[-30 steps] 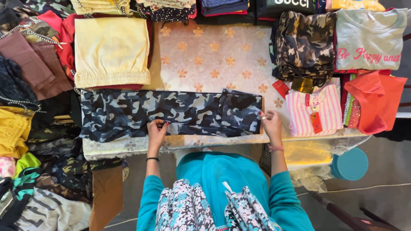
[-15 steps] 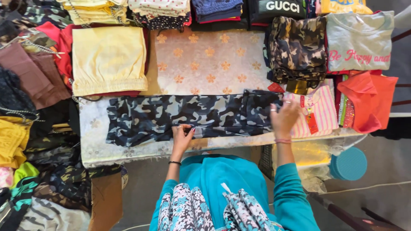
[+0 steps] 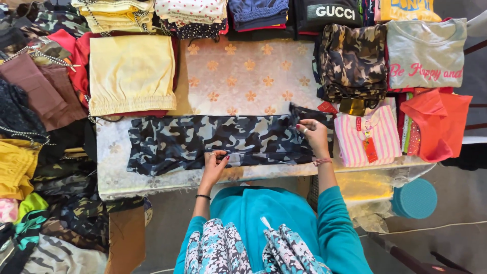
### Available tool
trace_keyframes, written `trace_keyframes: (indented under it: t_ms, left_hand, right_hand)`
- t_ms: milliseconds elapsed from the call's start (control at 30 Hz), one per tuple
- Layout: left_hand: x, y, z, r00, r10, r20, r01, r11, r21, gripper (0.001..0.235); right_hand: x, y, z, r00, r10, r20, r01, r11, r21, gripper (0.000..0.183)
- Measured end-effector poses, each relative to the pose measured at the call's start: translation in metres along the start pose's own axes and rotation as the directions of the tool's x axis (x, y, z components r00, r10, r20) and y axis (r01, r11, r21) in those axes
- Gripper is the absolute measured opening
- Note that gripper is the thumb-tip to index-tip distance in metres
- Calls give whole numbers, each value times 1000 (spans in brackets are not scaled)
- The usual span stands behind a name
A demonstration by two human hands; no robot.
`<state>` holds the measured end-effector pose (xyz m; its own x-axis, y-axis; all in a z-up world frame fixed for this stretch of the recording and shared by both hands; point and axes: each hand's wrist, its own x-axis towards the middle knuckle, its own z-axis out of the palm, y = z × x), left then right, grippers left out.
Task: The recorder folds various items of clothing including camouflage pants and t-shirts on a flat surface.
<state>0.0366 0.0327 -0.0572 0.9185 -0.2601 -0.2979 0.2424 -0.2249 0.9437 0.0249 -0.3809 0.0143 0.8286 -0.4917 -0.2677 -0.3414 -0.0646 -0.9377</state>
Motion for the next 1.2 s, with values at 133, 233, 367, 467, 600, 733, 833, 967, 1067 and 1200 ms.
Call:
trace_keyframes:
  t_ms: [133, 233, 367, 467, 600, 733, 833, 967, 1067, 1200]
  left_hand:
    - [-1, 6, -6, 998, 58, -3, -58, 995, 79, 31]
    - [-3, 12, -8, 998, 66, 10, -66, 993, 93, 31]
    - [-2, 12, -8, 998, -28, 52, 28, 1000, 5, 32]
    - [-1, 15, -8, 999, -23, 49, 22, 1000, 19, 32]
    - [-2, 13, -8, 999, 16, 37, -19, 998, 58, 31]
    - [1, 6, -9, 999, 14, 47, -15, 999, 38, 31]
    - [1, -4, -9, 994, -51, 97, 56, 997, -54, 33]
    - [3, -2, -8, 995, -32, 93, 39, 997, -72, 32]
    - [2, 4, -9, 999, 17, 43, -16, 1000, -13, 30]
    - [-3, 0, -8, 998, 14, 56, -13, 1000, -24, 28]
  right_hand:
    - [-3, -13, 7, 974, 153, 165, -148, 988, -47, 24]
    - [3, 21, -6, 979, 164, 120, -165, 986, 0, 23]
    - [7, 12, 4, 990, 141, 9, -140, 973, 181, 18]
    - [16, 12, 25, 996, 81, -30, -69, 956, 286, 16]
    - [10, 9, 47, 993, -114, -28, 102, 959, -265, 27]
    - [-11, -41, 67, 963, -226, -149, 87, 782, -617, 56]
    - [-14, -40, 73, 934, -346, -89, 184, 681, -709, 70]
    - [12, -2, 40, 970, -243, -9, 175, 723, -668, 58]
    - [11, -17, -16, 1000, -25, 5, 23, 837, -547, 39]
    - [-2, -35, -118, 999, -11, 50, 33, 888, -460, 42]
